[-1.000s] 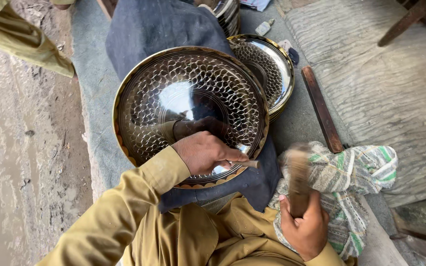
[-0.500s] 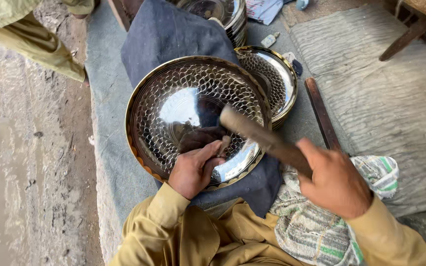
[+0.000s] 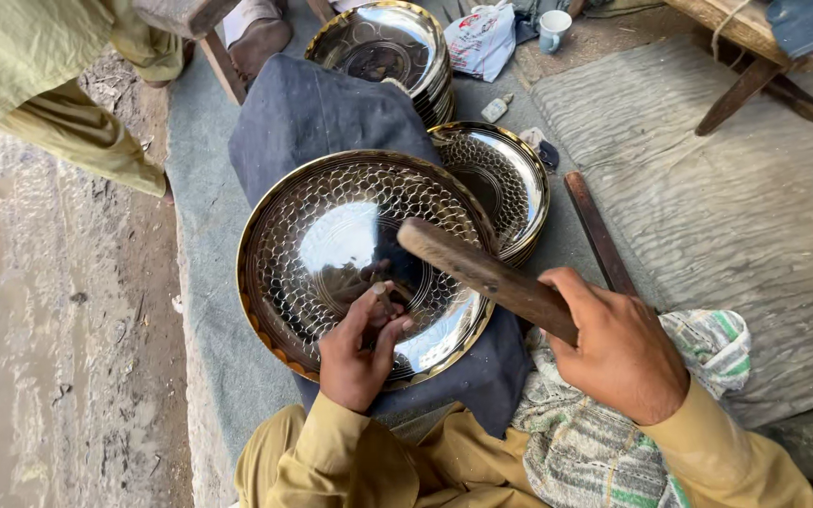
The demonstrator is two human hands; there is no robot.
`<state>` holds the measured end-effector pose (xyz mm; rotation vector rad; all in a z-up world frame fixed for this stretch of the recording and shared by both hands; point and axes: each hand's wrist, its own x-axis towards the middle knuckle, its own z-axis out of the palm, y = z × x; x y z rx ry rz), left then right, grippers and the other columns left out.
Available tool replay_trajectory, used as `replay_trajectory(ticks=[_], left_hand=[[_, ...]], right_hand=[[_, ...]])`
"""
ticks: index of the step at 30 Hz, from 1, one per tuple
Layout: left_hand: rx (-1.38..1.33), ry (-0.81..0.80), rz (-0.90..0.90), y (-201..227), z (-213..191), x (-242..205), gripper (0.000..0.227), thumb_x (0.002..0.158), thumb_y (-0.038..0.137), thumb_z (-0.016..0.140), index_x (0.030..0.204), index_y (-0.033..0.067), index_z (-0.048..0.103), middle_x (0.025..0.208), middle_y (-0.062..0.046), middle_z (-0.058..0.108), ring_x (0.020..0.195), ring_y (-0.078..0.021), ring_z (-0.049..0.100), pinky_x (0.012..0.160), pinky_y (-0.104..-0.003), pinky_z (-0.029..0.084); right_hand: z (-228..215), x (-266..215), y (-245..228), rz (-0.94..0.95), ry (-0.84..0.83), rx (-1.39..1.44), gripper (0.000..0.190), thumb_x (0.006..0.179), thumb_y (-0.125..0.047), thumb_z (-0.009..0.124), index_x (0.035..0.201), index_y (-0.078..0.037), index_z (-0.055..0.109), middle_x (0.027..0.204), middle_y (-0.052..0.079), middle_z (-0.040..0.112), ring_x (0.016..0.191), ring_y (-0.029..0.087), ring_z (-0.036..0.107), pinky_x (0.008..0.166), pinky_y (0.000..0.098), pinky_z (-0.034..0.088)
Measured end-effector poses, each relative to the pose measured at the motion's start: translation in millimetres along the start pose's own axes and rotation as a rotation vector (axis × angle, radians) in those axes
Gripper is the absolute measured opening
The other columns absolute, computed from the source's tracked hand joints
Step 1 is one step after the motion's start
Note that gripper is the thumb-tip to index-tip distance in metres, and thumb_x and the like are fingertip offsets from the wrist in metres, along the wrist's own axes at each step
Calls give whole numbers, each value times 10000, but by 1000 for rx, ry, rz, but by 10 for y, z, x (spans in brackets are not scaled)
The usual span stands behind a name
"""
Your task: The person uses a hammer and a small metal punch to create a textured pattern on a round metal plate. They repeatedly strike the punch against the plate's surface while holding it steady with their left hand.
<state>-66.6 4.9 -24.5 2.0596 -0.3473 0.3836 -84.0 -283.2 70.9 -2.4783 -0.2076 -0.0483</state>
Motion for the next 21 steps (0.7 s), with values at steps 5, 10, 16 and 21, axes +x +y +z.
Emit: replay_trajectory(ticks=[5,10,16,21], left_hand=[[-24,26,25,-53,31,-29,484,908,7,755,1351,8,560,1009,-104,796,965,-177,806,821,-286,637],[4,-15,-24,-42,16,-7,512,881,25,769,1357,22,580,988,-98,805,873,-165,800,766,-287,639],[6,-91,-33,-32,-25,51,342,871,87,825,1180,62,679,937,-82,816,844,-144,813,746,-297,641],[-11,-279,116,9,-88,220,431,867,140,807,1277,78,690,982,-101,803,827,-200,801,736,-329,637]], right_hand=[[-167,182,-194,-99,3,-97,534,714,-27,690,1230,-98,574,863,173,736,720,411,723,654,513,557],[-378,410,-426,-314,-32,-225,478,692,-18,681,1159,-33,577,1000,183,730,763,413,715,684,501,573],[-286,410,-336,-256,-113,-179,490,654,-2,671,1133,-26,575,893,196,713,784,454,694,693,528,557],[-51,94,-30,-86,-24,-28,569,678,-14,678,1232,-14,545,807,248,690,782,483,680,685,559,533]])
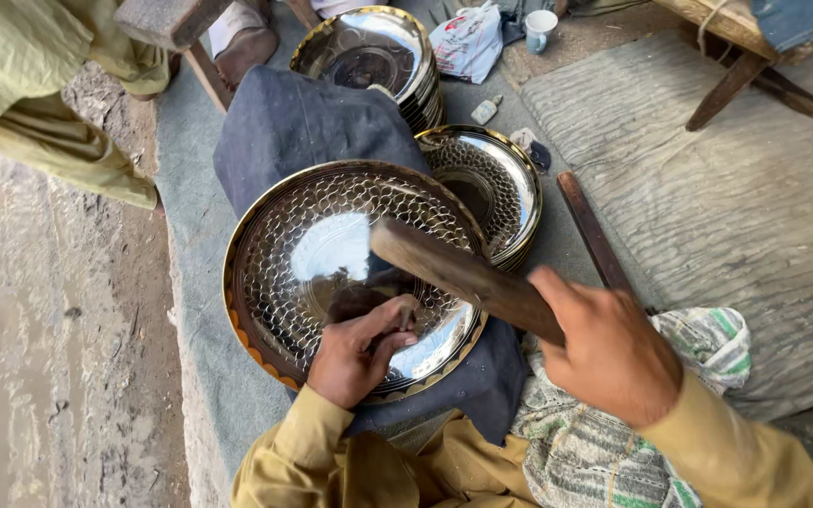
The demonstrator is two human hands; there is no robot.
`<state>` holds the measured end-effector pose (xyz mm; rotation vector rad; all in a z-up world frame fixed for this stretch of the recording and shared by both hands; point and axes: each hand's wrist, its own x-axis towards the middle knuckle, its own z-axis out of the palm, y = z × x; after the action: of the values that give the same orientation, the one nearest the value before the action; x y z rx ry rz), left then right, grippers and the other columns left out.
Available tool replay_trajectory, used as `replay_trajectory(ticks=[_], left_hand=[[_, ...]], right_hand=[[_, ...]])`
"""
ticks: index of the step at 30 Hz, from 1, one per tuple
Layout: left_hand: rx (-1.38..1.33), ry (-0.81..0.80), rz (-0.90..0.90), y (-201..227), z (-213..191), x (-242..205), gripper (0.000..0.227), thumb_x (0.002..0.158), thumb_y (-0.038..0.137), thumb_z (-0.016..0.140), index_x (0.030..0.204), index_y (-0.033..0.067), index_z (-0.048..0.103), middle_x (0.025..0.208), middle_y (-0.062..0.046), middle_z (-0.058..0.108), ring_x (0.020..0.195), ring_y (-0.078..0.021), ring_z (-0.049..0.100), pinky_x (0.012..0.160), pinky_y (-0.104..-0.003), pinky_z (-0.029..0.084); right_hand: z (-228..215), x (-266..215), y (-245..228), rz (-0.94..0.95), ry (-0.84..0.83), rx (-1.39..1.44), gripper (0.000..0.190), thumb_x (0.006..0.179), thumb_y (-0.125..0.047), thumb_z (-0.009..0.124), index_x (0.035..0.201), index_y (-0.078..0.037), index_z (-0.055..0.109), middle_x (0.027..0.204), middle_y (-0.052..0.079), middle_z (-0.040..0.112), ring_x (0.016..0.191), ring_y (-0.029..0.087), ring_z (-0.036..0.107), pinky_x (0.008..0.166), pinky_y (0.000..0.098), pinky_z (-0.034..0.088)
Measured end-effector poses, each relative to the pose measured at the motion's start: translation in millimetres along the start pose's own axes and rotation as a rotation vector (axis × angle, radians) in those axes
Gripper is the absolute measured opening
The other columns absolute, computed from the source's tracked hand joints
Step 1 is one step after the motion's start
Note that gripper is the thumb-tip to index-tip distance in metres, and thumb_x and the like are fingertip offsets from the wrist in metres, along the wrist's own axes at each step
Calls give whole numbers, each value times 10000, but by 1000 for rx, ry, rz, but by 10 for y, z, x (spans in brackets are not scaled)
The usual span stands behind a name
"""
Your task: The person uses a hammer and a small metal punch to create a textured pattern on a round metal plate. They repeatedly strike the punch against the plate's surface while holding it steady with their left hand.
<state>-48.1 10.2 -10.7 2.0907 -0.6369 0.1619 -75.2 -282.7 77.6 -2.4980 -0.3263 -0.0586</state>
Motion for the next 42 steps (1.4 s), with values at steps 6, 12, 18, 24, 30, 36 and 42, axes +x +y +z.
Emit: replay_trajectory(ticks=[6,12,18,24,30,36,42], left_hand=[[135,-293,199,40,-167,251,420,896,141,780,1301,90,682,1121,-133,764,887,-322,745,751,-401,604],[114,-638,243,55,-182,571,478,858,73,720,1330,129,673,1219,-72,747,925,-239,782,815,-386,622],[251,-681,435,-53,-65,624,482,827,67,741,1297,164,693,1195,-61,763,917,-234,769,803,-386,618],[301,-615,237,-5,-187,522,506,819,73,730,1315,166,692,1068,-107,777,889,-279,765,760,-409,604],[200,-159,108,124,-165,128,325,937,159,727,1253,93,684,1071,-129,768,897,-317,753,767,-408,593],[12,254,-113,179,86,-187,267,923,55,739,1171,28,644,1012,-134,774,920,-213,780,785,-304,609],[-76,521,-200,110,247,-273,257,907,13,770,1085,-4,585,948,-118,782,867,-116,758,772,-250,594]], right_hand=[[460,-601,287,238,-105,94,518,684,-11,678,1184,-75,556,750,220,718,736,457,715,683,549,515],[872,-921,388,578,11,275,374,815,-225,789,1122,-124,602,657,167,725,572,327,783,572,461,568],[1319,-1167,388,510,377,259,315,823,-227,766,1038,-110,568,623,131,699,562,264,715,532,419,571],[1286,-1018,384,459,262,234,434,764,-149,760,1145,-94,560,701,186,703,587,343,739,538,477,565],[375,-380,254,111,-89,56,443,695,-39,696,1099,-58,517,724,170,691,661,407,737,604,518,567],[-142,-7,-88,-10,-227,-281,408,715,-20,677,1086,-93,523,824,178,710,759,455,698,679,558,554],[-320,274,-418,-84,-11,-103,494,692,12,645,1168,-24,516,806,207,687,656,455,688,616,546,557]])
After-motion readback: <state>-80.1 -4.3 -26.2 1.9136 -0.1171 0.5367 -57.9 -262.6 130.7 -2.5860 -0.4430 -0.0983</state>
